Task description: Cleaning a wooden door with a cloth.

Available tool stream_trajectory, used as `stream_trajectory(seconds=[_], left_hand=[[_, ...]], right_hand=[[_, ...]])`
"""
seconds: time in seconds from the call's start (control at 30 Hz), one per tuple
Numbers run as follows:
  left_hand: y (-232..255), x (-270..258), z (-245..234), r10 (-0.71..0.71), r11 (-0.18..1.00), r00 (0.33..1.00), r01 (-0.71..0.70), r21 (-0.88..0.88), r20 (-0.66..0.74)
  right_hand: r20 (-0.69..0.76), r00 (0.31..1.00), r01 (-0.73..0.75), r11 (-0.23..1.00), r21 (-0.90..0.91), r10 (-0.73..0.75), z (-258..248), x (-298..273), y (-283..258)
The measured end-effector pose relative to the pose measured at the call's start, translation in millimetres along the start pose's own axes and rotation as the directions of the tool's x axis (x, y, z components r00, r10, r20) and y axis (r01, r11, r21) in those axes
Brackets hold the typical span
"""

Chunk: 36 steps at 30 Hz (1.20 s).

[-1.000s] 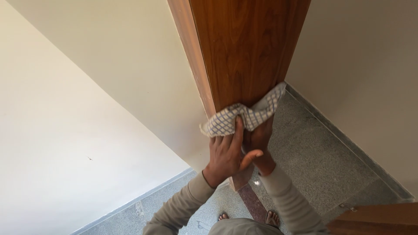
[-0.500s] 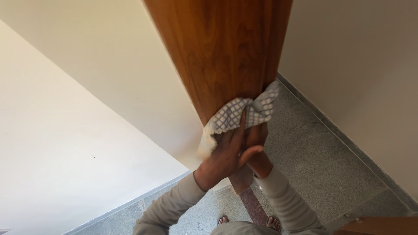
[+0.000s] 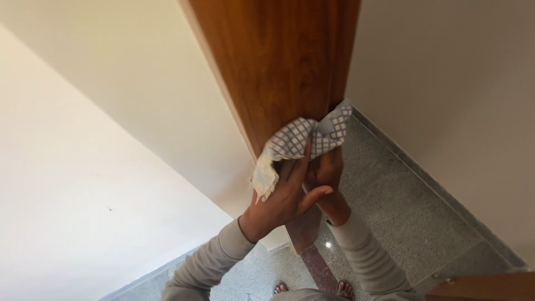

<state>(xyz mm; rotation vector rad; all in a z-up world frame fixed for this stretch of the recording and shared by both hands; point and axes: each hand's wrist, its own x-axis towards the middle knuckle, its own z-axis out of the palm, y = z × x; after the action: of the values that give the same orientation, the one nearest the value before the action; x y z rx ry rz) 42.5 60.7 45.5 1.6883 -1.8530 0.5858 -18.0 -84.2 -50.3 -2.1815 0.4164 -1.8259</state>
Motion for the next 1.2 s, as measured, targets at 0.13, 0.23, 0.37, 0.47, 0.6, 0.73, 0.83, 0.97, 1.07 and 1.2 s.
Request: stream_trajectory(seconds=[0.13,0.23,0.37,0.47,0.6,0.73,0.83,0.97,1.07,1.2], left_hand=[[-9.8,21.6,-36.3,-0.018,1.0,0.99,0.016,-0.015,-0.138],[-17.0,14.9,-49.5,-0.077,0.98,0.971,0.115,0.163,-0.226],[-23.1,-9.9,-24.9,-0.07,0.988,0.977,0.096,0.123,-0.203],[-19.4,-1.9,-30.5,-0.037,0.994,0.973,0.058,0.088,-0.228],[3.0,28.1,-25.4,-0.081,0.991,0.966,0.104,0.084,-0.246],[15.7,17.0,4.4,-0.04,0.999,0.989,0.042,0.01,-0.14],[8.4,9.4,-0.5,0.039,0.996,0.994,-0.046,-0.077,-0.1],[0.3,-2.2,-5.2,-0.047,0.994,0.977,0.026,-0.103,-0.209],[7.7,-12.1,12.6,-0.056,0.995,0.981,0.071,0.075,-0.183],[7.2,-25.0,9.2,-0.014,0.999,0.987,0.022,0.045,-0.157]], right_hand=[[-0.051,0.999,0.007,0.987,0.161,0.001,-17.0,82.3,-46.8],[0.0,0.984,0.177,0.977,-0.119,-0.178,-10.9,90.5,-70.6],[0.087,0.98,0.186,0.98,-0.077,-0.179,9.9,57.1,-51.3],[0.073,0.982,0.18,0.981,-0.078,-0.174,7.3,67.3,-39.4],[-0.093,0.975,0.201,0.979,-0.036,-0.203,-6.3,102.7,-22.6],[-0.037,0.988,0.151,0.988,-0.046,-0.153,-19.8,47.3,-11.8],[0.031,0.995,0.099,0.994,-0.04,-0.098,-25.9,37.7,-14.9],[-0.003,0.996,0.092,0.995,-0.047,-0.092,-22.4,50.7,-24.1],[0.036,0.993,-0.119,0.989,0.086,0.116,0.7,-1.7,13.1],[-0.073,0.997,-0.026,0.999,0.023,0.028,-5.3,-0.7,-34.8]])
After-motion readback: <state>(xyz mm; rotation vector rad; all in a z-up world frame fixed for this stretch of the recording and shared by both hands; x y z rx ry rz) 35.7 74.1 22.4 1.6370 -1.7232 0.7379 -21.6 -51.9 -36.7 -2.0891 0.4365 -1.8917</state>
